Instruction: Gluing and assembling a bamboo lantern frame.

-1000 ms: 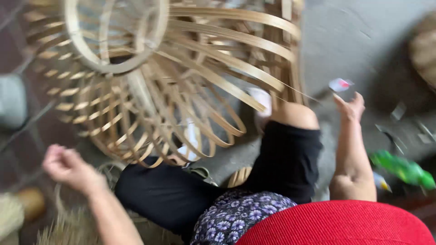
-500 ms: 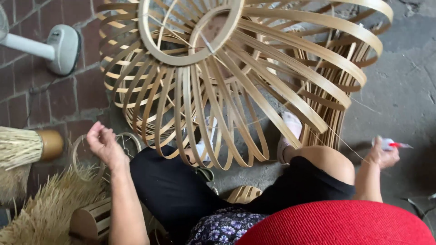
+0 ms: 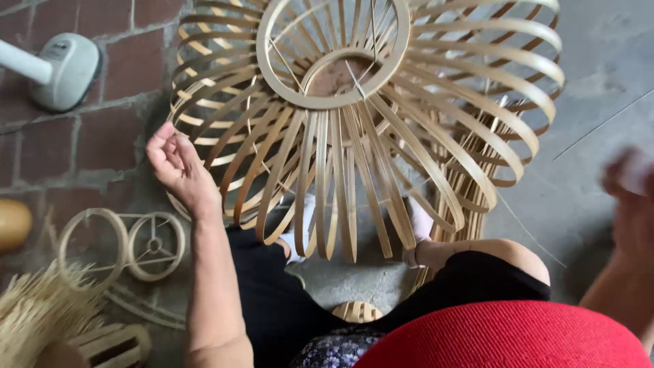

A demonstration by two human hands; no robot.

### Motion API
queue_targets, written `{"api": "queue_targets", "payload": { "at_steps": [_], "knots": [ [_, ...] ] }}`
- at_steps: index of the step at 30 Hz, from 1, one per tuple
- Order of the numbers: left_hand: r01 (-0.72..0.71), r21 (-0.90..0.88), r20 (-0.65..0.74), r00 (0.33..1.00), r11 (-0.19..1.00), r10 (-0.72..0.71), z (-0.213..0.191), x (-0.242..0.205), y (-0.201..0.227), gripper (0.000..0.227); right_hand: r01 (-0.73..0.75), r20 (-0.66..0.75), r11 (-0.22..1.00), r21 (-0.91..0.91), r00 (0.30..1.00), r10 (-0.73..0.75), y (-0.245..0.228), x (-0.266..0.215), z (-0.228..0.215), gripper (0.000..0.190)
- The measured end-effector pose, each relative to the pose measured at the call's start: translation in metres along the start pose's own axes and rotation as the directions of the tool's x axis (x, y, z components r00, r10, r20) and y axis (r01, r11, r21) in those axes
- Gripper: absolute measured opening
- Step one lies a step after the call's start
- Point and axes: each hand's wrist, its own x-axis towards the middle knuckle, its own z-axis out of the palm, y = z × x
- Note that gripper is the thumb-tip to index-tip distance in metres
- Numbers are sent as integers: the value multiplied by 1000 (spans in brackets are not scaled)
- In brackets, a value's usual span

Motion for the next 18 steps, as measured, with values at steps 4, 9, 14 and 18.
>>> {"api": "queue_targets", "payload": {
  "at_steps": [4,9,14,18],
  "knots": [
    [-99,-75,-39,995,992,96,3,8,-9,20,-50,238,995,-89,969,70,-138,-9,126,37],
    [-19,-176,-47,999,984,11,-6,14,-17,21,117,555,983,-139,831,-20,-167,-13,247,41],
    [-26,-153,-7,1000,988,26,-15,18,-10,20,260,494,906,-335,867,-66,-162,-22,296,35],
    [47,-57,-22,999,997,-48,-20,27,-6,20,212,370,857,-470,929,-27,-162,-23,312,35]
  ]
}}
